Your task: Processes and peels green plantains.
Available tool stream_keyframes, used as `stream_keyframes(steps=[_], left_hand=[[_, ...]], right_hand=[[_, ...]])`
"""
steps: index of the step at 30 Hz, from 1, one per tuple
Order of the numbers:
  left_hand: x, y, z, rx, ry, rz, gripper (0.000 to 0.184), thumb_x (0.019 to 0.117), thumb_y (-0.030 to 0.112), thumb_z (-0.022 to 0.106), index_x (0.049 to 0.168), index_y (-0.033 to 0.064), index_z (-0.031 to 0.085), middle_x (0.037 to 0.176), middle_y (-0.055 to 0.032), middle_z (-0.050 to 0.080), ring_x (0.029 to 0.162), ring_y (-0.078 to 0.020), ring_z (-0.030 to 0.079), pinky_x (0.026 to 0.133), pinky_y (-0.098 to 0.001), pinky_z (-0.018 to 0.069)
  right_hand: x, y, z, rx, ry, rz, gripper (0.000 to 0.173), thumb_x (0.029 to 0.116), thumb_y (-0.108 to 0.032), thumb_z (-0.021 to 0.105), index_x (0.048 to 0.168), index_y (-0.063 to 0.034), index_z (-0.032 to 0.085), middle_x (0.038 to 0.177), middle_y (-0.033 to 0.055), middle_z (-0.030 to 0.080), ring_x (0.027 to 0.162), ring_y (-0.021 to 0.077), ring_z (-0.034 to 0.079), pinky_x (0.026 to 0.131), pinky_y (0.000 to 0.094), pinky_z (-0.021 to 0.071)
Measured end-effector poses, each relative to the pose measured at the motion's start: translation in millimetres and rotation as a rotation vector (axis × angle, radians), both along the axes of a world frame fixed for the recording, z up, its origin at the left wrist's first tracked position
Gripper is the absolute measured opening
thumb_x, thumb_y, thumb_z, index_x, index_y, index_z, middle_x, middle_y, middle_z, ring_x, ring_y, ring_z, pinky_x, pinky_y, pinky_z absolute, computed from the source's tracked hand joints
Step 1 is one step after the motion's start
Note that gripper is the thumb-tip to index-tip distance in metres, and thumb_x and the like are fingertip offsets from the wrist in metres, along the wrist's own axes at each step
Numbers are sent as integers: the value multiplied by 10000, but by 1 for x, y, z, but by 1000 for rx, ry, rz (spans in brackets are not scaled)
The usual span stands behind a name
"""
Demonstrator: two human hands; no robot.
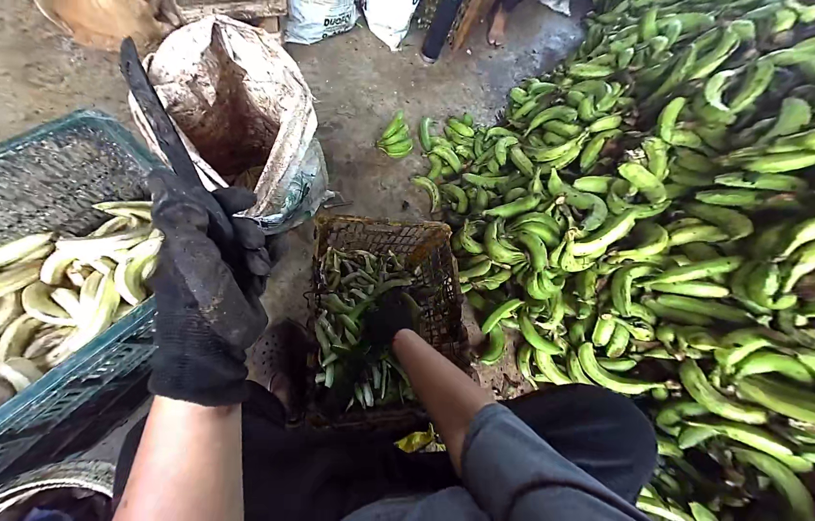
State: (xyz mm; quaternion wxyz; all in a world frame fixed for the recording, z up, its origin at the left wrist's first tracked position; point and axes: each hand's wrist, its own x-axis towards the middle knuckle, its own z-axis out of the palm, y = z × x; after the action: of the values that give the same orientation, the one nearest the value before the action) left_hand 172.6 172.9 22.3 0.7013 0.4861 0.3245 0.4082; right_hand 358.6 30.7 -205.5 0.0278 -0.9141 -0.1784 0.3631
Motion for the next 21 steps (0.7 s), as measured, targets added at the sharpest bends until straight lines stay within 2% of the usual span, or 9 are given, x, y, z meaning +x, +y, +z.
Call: stream_keyframes(steps=[3,5,8,11,13,15,17,19,21], left_hand=[[5,-6,-8,12,50,-58,556,1105,480,171,1092,184,641,673,72,557,576,-88,569,668,-340,591],[5,-9,-13,17,91,-130,559,1100,515,178,1128,192,634,702,76,544,595,-80,560,680,-332,582],[13,-18,-13,16,199,-147,595,1093,560,180,1110,183,640,683,67,545,561,-82,535,602,-299,548],[21,-35,-11,30,247,-188,508,1111,478,249,1138,150,635,670,46,571,535,-72,546,512,-241,507],[25,-55,-8,70,239,-255,433,1121,366,289,1178,96,623,674,17,580,534,-80,556,487,-235,500],[29,-80,-4,154,243,-348,368,1107,269,314,1182,64,610,682,3,595,561,-92,574,524,-245,506],[34,-107,-2,255,244,-424,359,1074,282,348,1165,57,612,707,20,583,596,-93,574,578,-269,527],[36,-132,-9,271,199,-457,394,1069,336,374,1187,53,621,741,34,598,619,-86,583,601,-274,541],[40,-152,-18,213,153,-458,386,1070,305,369,1193,27,607,758,36,612,609,-71,581,576,-249,535]], right_hand=[[11,-16,11,189,111,-122,790,940,-467,664,1527,-23,377,1399,234,575,1290,382,564,1066,575,456],[26,-31,39,399,252,-182,696,953,-386,674,1488,-24,416,1352,223,593,1206,335,605,993,530,508],[42,-66,108,823,494,-221,607,1008,-318,600,1546,-144,383,1267,140,646,997,227,673,827,396,577],[56,-98,164,1260,690,-135,683,950,-298,568,1574,-259,293,1266,127,630,1005,262,679,815,443,604],[58,-101,198,1354,565,-98,666,971,-388,559,1579,-302,300,1260,115,632,948,249,680,721,413,605],[47,-95,229,1341,309,-144,521,1015,-400,536,1512,-302,414,1149,98,671,817,212,678,609,359,576],[35,-89,245,1372,122,-138,383,1050,-379,532,1415,-265,504,1048,64,659,763,175,650,625,343,567],[30,-88,251,1434,-15,-42,371,1048,-342,547,1411,-267,531,1163,42,665,824,182,666,660,368,582],[25,-92,253,1475,-157,35,384,1042,-331,561,1419,-260,540,1275,20,654,924,187,693,716,409,605]])
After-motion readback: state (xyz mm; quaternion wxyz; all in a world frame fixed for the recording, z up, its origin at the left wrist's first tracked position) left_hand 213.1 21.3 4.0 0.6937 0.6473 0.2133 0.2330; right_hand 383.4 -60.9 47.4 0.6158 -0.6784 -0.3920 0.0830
